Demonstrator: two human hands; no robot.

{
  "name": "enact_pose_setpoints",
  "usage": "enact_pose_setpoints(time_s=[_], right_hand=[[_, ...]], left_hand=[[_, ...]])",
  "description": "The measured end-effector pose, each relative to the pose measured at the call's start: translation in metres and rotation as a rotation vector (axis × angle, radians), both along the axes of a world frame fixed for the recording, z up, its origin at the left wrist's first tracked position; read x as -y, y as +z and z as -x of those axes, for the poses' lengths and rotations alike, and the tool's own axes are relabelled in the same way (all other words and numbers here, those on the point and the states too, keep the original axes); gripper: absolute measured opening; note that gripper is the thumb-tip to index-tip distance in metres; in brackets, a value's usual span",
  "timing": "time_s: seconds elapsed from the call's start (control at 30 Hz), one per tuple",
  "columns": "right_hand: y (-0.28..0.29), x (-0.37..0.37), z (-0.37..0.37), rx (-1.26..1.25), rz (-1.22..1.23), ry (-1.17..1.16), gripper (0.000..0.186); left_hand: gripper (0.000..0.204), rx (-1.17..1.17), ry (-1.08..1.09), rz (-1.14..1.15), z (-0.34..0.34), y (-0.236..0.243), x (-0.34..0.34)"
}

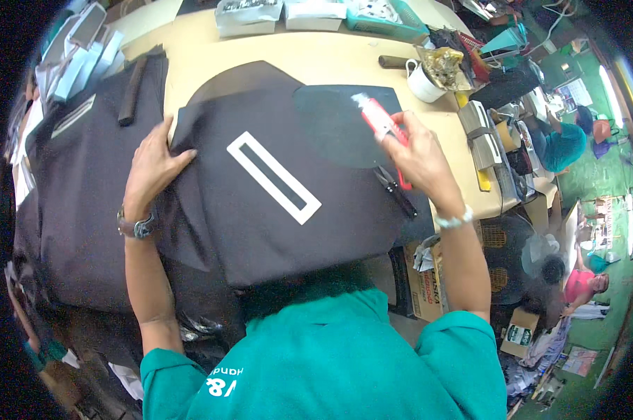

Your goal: The person trims the edges of rectangular cutouts in a piece of brown leather using a utility knife and small shears, then folds and presses the leather edges around the openings by hand on a work mat.

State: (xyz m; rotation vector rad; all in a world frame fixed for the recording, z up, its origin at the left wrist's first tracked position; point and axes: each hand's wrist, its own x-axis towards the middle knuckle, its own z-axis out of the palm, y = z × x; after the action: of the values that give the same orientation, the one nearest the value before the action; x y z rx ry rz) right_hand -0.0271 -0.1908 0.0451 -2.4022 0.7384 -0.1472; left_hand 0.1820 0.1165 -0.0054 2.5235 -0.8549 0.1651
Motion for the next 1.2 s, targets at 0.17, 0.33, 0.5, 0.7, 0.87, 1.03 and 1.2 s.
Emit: enact_pose_setpoints(time_s=[0.17,0.33,0.5,0.7,0.87,1.03,1.2], right_hand=[[-0.065,0.060,-0.010,0.258,0.533,-0.039,0.038],[-0.038,0.021,0.002,0.306,0.707,-0.025,0.034],[-0.036,-0.020,0.072,0.014,0.190,-0.015,0.030],[-0.050,-0.015,0.074,0.077,0.013,-0.035,0.027],[-0.059,-0.004,0.075,0.183,-0.100,-0.112,0.026],[-0.051,-0.012,0.073,0.331,-0.215,-0.139,0.017],[-0.029,-0.066,0.061,0.540,-0.725,0.051,0.021]], left_hand=[[0.028,-0.190,-0.013,-0.090,0.001,0.020,0.003],[0.026,-0.226,-0.055,0.181,-0.011,0.010,-0.004],[0.034,-1.079,0.193,0.566,0.015,0.025,0.013],[0.066,-0.850,-0.025,0.193,0.048,0.018,0.020],[0.033,-0.936,0.090,0.564,0.060,0.006,0.024],[0.026,-1.127,0.133,1.062,0.091,-0.001,0.035],[0.022,-1.132,0.065,1.091,0.122,-0.018,0.049]])
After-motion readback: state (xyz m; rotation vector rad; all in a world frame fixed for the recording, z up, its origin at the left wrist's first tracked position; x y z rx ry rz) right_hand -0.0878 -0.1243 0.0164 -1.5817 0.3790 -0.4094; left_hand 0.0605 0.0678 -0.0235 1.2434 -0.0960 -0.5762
